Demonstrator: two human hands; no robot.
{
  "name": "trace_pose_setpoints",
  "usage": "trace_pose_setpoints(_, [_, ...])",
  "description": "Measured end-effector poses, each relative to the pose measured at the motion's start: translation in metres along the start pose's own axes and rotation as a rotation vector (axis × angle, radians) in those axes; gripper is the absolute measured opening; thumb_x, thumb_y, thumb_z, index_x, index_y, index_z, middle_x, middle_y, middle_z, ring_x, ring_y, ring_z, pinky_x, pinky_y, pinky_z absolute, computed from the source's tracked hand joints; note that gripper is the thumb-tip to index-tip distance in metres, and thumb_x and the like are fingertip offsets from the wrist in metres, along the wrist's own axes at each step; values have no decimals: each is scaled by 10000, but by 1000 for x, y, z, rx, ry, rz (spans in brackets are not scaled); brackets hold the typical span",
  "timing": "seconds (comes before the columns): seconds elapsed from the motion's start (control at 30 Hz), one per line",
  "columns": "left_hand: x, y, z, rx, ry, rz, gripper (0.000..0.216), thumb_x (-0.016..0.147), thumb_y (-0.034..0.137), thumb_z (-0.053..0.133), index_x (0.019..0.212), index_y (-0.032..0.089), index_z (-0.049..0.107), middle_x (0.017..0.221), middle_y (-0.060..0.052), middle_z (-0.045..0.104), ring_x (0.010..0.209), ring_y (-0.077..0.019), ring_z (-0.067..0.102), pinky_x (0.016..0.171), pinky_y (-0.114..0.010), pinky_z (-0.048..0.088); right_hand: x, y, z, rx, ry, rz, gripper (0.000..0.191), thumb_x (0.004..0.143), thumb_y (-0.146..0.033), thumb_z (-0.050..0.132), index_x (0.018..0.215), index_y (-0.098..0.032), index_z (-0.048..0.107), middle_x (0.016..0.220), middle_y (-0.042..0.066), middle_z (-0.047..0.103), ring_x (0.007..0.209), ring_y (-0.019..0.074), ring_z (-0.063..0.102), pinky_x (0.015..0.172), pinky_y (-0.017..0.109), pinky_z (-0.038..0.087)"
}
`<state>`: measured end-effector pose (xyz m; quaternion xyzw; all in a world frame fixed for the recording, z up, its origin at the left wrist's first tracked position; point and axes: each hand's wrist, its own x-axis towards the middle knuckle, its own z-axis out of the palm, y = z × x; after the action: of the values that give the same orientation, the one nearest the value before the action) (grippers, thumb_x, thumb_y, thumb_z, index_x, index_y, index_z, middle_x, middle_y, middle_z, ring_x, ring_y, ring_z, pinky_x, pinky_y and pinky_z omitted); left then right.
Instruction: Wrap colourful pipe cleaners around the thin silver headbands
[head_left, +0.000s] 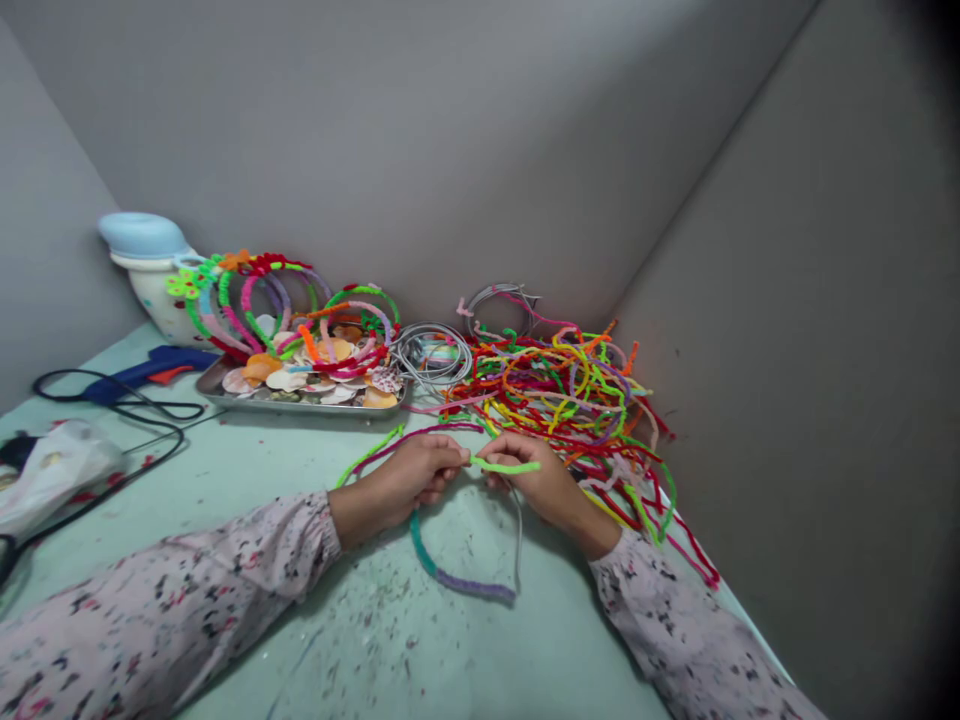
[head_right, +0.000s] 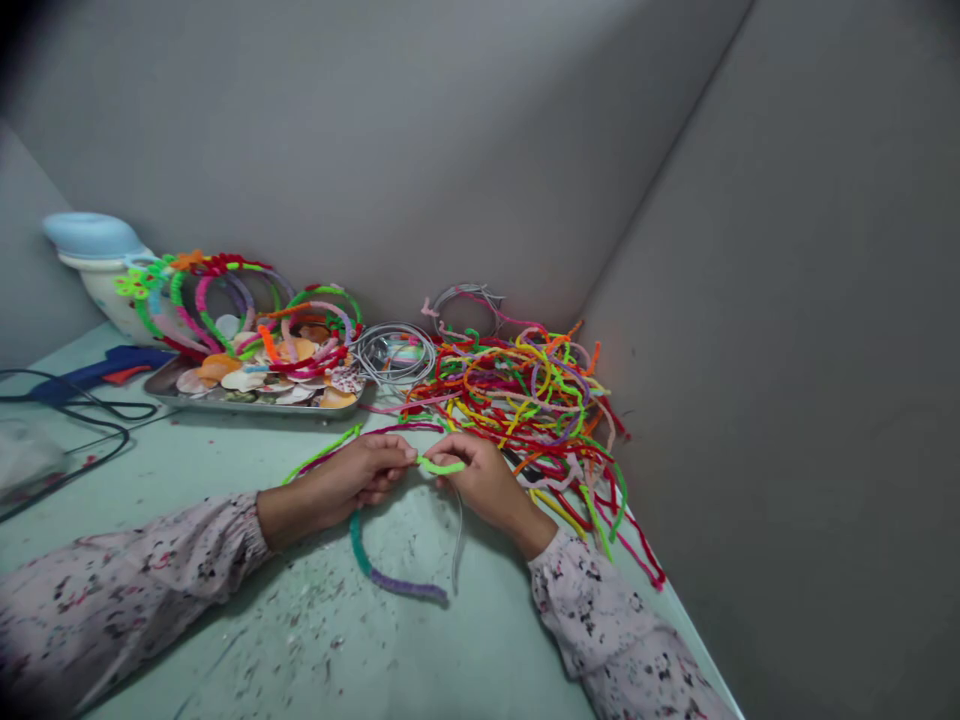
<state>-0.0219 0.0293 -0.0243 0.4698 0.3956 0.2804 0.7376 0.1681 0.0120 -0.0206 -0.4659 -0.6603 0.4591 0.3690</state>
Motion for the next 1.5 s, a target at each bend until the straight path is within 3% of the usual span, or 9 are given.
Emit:
trace_pose_setpoints(0.1, [0,-1,0,39,2,-12,149,770,286,591,767,170,498,549,79,376,394,-32,231,379,-200,129,2,2,-1,216,-57,168,157,789,-307,601,769,-154,634,617,-2,603,539,114,542,531,231,399])
trace_pose_setpoints(0.23, [1,-3,1,58,-6,-12,162,768,302,595,764,173,497,552,79,374,396,-33,228,384,-201,132,3,4,-1,334,-68,237,175,724,-310,676,735,-145,619,635,-3,600,512,97,534,491,212,384])
trace_pose_setpoints(0.43, [1,-4,0,60,-25,3,166,776,303,595,759,174,493,564,72,391,396,-33,228,385,-210,131,3,6,-2,366,-97,262,162,712,-289,678,733,-136,630,639,-5,582,513,89,516,499,216,395])
trace_pose_setpoints(0.67, [0,-2,1,84,-25,-9,173,776,302,596,738,174,486,562,74,380,397,-29,217,390,-212,126,4,0,-2,300,-119,339,100,686,-231,638,709,-139,607,531,-46,544,432,64,431,439,198,305])
trace_pose_setpoints(0.97, [3,-5,0,88,-8,-18,170,768,313,598,763,173,503,547,77,390,393,-35,230,387,-210,128,4,-12,-3,17,-131,244,125,753,-250,576,699,-142,606,517,-38,548,443,77,451,460,205,335])
trace_pose_setpoints(1.5, [-3,0,2,69,-2,-40,172,778,292,598,732,177,478,528,81,369,407,-45,254,404,-217,127,-1,-17,-3,-514,-43,-134,129,814,-184,549,778,-158,670,669,-7,643,583,102,522,560,212,370])
